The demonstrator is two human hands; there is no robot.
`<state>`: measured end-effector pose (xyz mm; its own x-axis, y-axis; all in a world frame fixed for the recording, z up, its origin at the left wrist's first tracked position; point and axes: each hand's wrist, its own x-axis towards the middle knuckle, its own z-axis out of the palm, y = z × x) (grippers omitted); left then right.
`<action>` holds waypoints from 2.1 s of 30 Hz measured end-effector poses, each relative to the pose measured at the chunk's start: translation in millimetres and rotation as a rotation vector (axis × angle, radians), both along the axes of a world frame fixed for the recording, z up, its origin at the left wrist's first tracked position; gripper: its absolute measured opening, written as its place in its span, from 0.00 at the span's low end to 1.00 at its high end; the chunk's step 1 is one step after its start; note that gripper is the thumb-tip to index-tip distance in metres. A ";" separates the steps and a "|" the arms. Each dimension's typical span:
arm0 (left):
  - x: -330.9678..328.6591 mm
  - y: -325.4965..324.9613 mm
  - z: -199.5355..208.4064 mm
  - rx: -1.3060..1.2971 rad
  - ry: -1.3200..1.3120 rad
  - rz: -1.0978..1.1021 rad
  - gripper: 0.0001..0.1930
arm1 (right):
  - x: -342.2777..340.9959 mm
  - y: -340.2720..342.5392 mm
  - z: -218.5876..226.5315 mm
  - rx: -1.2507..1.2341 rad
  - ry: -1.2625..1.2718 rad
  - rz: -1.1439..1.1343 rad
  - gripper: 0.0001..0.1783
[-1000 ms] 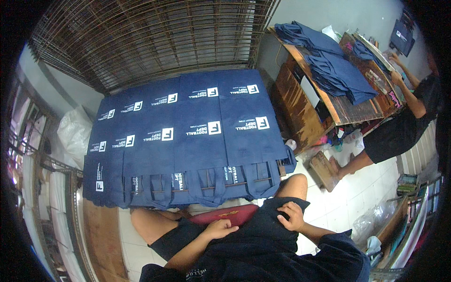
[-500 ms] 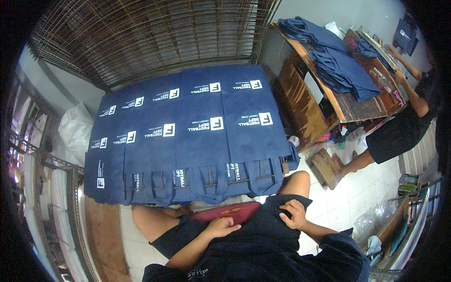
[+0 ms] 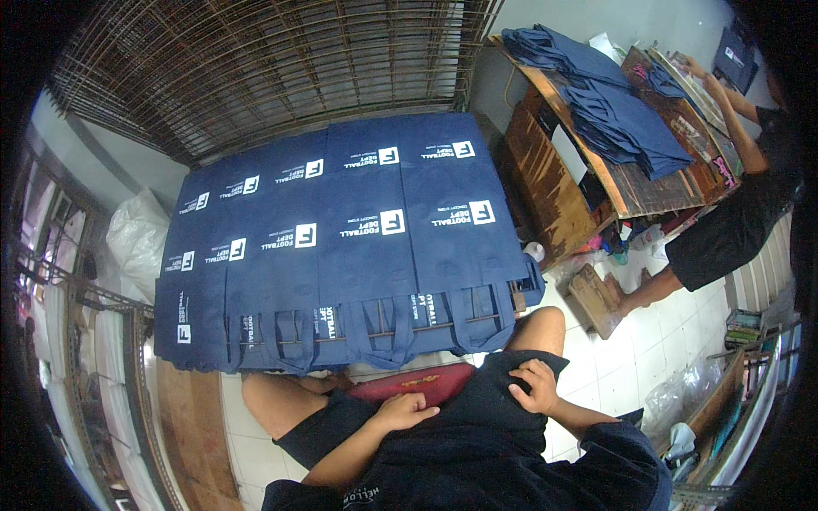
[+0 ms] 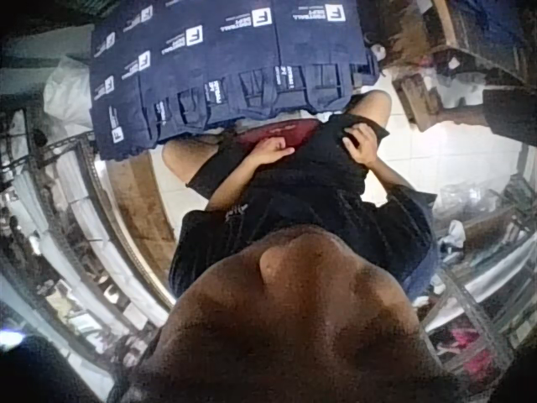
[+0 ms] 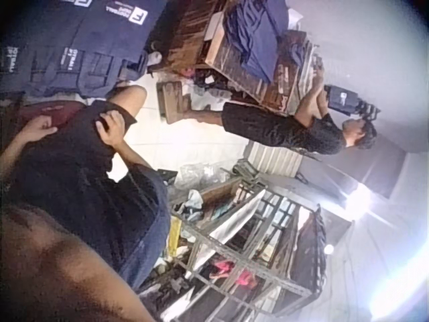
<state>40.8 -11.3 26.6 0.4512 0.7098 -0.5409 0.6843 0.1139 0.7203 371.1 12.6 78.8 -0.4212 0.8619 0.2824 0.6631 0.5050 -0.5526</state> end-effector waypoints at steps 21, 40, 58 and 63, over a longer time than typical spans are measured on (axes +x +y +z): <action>1.2 1.5 3.9 -0.040 0.044 -0.018 0.28 | -1.2 0.9 2.7 -0.009 0.016 -0.010 0.15; -2.0 0.0 -2.5 -0.045 -0.008 0.007 0.27 | -8.6 38.0 37.6 0.148 0.296 -0.270 0.13; 3.6 -0.2 13.8 -0.129 0.043 0.139 0.27 | 236.0 354.0 233.7 0.244 1.783 -0.571 0.55; 0.0 2.8 -13.9 -0.085 0.087 0.063 0.27 | 314.6 393.0 208.9 0.130 2.095 -0.625 0.56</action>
